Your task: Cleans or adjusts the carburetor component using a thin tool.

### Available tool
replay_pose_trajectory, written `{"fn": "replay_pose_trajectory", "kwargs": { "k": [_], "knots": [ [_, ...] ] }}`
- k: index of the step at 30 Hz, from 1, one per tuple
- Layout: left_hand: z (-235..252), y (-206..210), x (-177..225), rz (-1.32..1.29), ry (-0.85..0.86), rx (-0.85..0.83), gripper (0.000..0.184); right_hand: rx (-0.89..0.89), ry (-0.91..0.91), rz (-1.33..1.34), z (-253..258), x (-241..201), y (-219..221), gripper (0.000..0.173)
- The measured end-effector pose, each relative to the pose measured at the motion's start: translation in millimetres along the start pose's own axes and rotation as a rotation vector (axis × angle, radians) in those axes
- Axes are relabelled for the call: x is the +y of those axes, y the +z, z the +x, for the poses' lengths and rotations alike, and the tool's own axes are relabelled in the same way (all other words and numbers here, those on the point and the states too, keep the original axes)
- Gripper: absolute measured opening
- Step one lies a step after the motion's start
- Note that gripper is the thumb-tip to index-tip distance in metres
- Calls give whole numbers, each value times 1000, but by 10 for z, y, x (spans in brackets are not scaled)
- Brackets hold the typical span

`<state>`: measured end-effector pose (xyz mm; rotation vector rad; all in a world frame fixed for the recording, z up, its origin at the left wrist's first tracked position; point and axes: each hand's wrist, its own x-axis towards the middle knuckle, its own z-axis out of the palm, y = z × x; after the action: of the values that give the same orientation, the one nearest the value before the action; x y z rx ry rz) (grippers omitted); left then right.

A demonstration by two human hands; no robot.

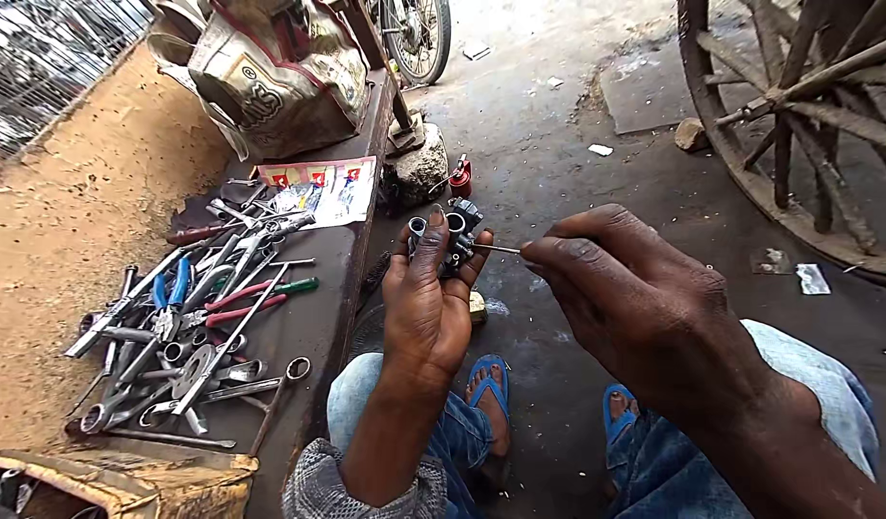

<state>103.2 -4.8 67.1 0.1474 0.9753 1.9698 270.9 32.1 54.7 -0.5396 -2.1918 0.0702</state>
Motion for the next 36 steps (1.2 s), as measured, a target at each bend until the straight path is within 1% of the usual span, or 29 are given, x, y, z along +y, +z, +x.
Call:
{"fn": "replay_pose_trajectory", "kwargs": {
  "k": [5,9,12,15,20,28,31,36],
  "knots": [
    [-54,23,-33,22,4,-49,27,-67,105,-26,-14,9,119,26],
    [-46,26,-22,-20,-16,-25,30,-86,142,9,-8,-16,83,27],
    [-38,22,-7,-27,-4,9,31,-39,125,26,-15,1,-3,21],
    [-26,17,-2,-33,5,10,31,-10,114,9,-13,6,-11,18],
    [-36,22,-18,-36,-6,-5,30,-25,113,-9,-18,0,-20,19],
    [-36,28,-17,-32,-16,1,29,-27,59,4,-23,11,-60,17],
    [-36,21,-17,-22,-25,-5,28,-34,38,-4,-27,16,-61,20],
    [-40,10,-26,-14,-34,-14,24,-5,10,-10,-24,34,-43,20]
  ]
}}
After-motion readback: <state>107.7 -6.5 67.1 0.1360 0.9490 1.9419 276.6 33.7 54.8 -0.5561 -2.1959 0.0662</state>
